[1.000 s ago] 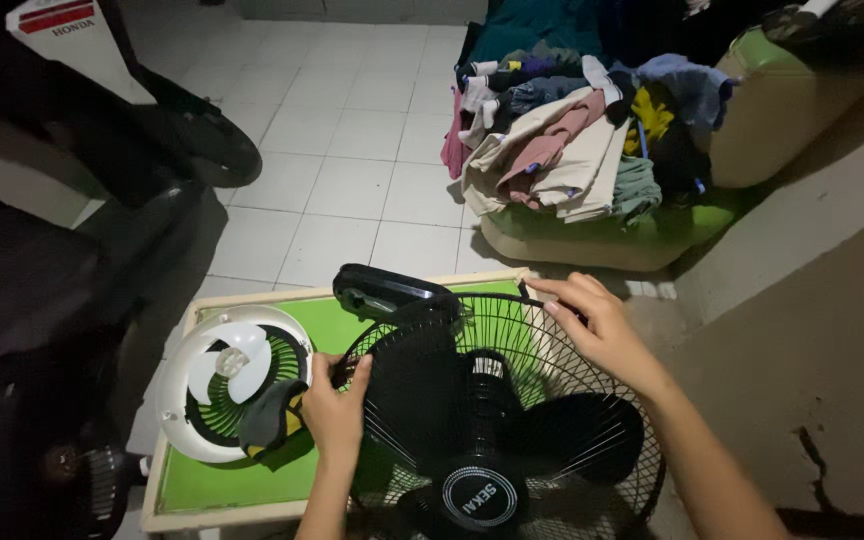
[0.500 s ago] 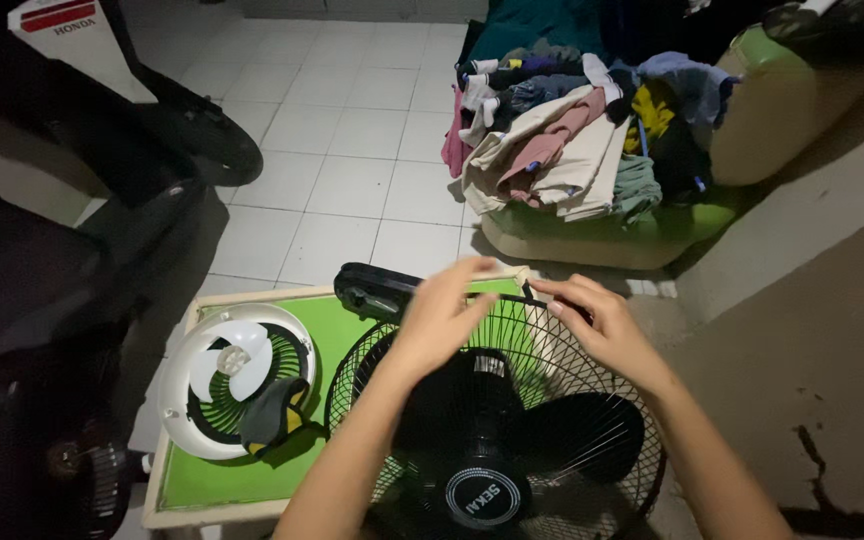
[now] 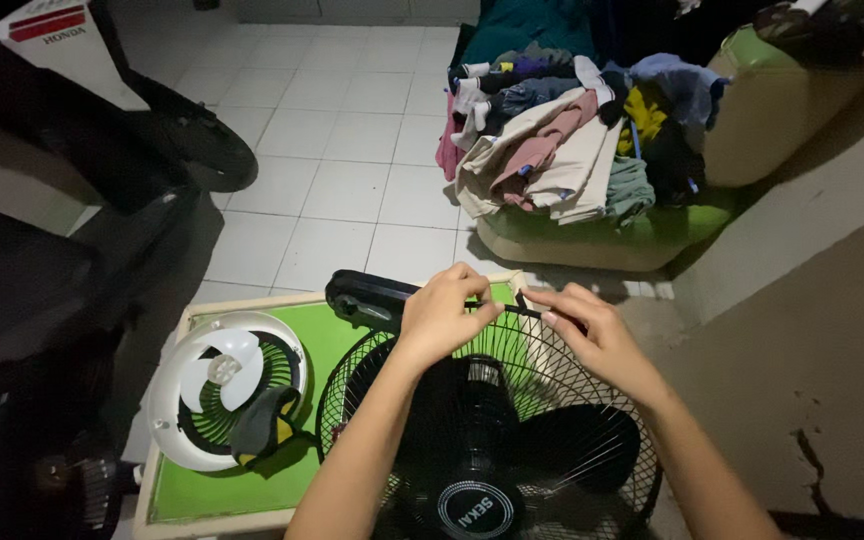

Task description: The person wipes the fan blades with a cloth, then attaches the blades to the fan motor, secures them with a nut, and reattaches the front and rear wire cages to complete the fan assembly.

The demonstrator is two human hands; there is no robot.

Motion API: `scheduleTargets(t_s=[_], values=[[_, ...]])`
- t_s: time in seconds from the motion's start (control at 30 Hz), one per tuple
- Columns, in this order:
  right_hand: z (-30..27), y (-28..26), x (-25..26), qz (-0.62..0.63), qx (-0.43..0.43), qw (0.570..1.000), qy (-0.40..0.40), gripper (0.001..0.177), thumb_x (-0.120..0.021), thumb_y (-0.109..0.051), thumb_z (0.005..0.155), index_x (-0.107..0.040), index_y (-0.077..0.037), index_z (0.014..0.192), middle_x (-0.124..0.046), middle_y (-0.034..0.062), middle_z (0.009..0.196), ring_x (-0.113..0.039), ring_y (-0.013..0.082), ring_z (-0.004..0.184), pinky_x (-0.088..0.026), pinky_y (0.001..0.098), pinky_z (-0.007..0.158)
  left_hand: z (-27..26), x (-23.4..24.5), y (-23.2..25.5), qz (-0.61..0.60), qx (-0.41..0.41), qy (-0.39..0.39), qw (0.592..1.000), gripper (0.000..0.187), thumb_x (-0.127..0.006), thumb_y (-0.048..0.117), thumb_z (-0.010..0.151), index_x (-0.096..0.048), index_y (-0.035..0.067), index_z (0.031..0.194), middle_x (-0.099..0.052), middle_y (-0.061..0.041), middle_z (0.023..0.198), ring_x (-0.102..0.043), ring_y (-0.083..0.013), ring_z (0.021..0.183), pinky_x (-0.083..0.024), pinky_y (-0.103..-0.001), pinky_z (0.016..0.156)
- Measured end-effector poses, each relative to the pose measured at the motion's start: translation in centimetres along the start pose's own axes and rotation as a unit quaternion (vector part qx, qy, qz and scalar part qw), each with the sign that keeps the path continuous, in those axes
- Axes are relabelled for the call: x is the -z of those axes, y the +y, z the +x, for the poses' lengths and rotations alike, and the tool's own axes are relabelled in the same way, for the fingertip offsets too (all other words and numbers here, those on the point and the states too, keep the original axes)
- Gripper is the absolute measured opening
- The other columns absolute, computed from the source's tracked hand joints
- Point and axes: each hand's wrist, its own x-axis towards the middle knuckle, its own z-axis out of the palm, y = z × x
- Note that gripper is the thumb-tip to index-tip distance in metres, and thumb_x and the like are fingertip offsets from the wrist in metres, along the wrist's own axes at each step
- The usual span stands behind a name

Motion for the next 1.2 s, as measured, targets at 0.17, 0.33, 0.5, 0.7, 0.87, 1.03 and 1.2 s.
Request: scheduleTargets(t_s=[0.17, 0.33, 0.5, 0.7, 0.87, 1.03, 1.2], values=[[-0.1, 0.2, 0.0, 0.03, 0.004, 1.0, 0.001, 0.035, -0.062, -0.011, 0.097, -0.069, -0.007, 0.131, -0.055, 0.0031, 0.085, -0.05, 0.014, 0.079, -0.045, 0.0283, 0.072, 0.5, 0.0, 0.2, 0.011, 0.037, -0.039, 0.998, 0.031, -0.071, 0.044, 0.084, -0.069, 0.013, 0.081, -0.066, 0.0, 0.093, -0.066, -0.0251, 0.088, -0.05, -0.04, 0.073], [-0.1, 0.4, 0.1, 0.019, 0.009, 1.0, -0.009, 0.036, -0.062, -0.01, 0.096, -0.069, -0.007, 0.131, -0.056, 0.0033, 0.085, -0.051, 0.0145, 0.079, -0.045, 0.0286, 0.072, 0.4, -0.1, 0.4, -0.017, 0.039, -0.036, 0.998, 0.032, -0.072, 0.043, 0.083, -0.068, 0.012, 0.079, -0.065, 0.0, 0.088, -0.065, -0.0242, 0.083, -0.048, -0.039, 0.072], [0.1, 0.5, 0.6, 0.041, 0.029, 0.998, -0.046, 0.04, -0.06, -0.007, 0.096, -0.066, -0.007, 0.135, -0.055, 0.0032, 0.086, -0.051, 0.0144, 0.081, -0.045, 0.0295, 0.075, 0.4, 0.1, 0.3, -0.024, 0.039, -0.035, 0.998, 0.031, -0.072, 0.042, 0.084, -0.068, 0.012, 0.08, -0.065, 0.0, 0.088, -0.065, -0.0239, 0.083, -0.047, -0.039, 0.072], [0.1, 0.1, 0.7, 0.012, 0.003, 0.999, -0.044, 0.046, -0.062, -0.006, 0.096, -0.066, -0.011, 0.141, -0.05, 0.0068, 0.083, -0.048, 0.0175, 0.082, -0.044, 0.0322, 0.075, 0.5, 0.0, 0.3, -0.018, 0.042, -0.038, 0.998, 0.029, -0.072, 0.042, 0.083, -0.069, 0.013, 0.082, -0.065, 0.001, 0.088, -0.065, -0.0231, 0.084, -0.048, -0.039, 0.072], [-0.2, -0.1, 0.6, 0.016, 0.04, 0.998, -0.041, 0.046, -0.055, -0.008, 0.098, -0.058, -0.011, 0.145, -0.057, 0.0109, 0.111, -0.057, 0.0195, 0.099, -0.049, 0.0333, 0.088, 0.3, -0.3, 0.6, -0.021, 0.041, -0.029, 0.998, 0.027, -0.072, 0.042, 0.084, -0.072, 0.015, 0.083, -0.066, 0.0, 0.088, -0.066, -0.0235, 0.085, -0.048, -0.039, 0.072], [0.1, -0.1, 0.8, -0.017, 0.029, 0.996, -0.078, 0.049, -0.052, -0.009, 0.099, -0.055, -0.015, 0.148, -0.067, 0.0075, 0.112, -0.064, 0.0193, 0.099, -0.05, 0.034, 0.092, 0.2, -0.2, 0.8, -0.029, 0.041, -0.03, 0.998, 0.028, -0.072, 0.041, 0.083, -0.072, 0.014, 0.081, -0.066, 0.001, 0.089, -0.066, -0.0239, 0.084, -0.048, -0.039, 0.072], [0.4, -0.2, 1.5, -0.021, 0.035, 0.994, -0.098, 0.059, -0.051, -0.003, 0.094, -0.052, -0.02, 0.15, -0.067, 0.0092, 0.125, -0.065, 0.0221, 0.104, -0.051, 0.0362, 0.093, 0.5, -0.3, 1.0, -0.022, 0.053, -0.042, 0.997, 0.028, -0.072, 0.042, 0.083, -0.072, 0.013, 0.082, -0.064, -0.001, 0.086, -0.065, -0.024, 0.083, -0.047, -0.039, 0.071]])
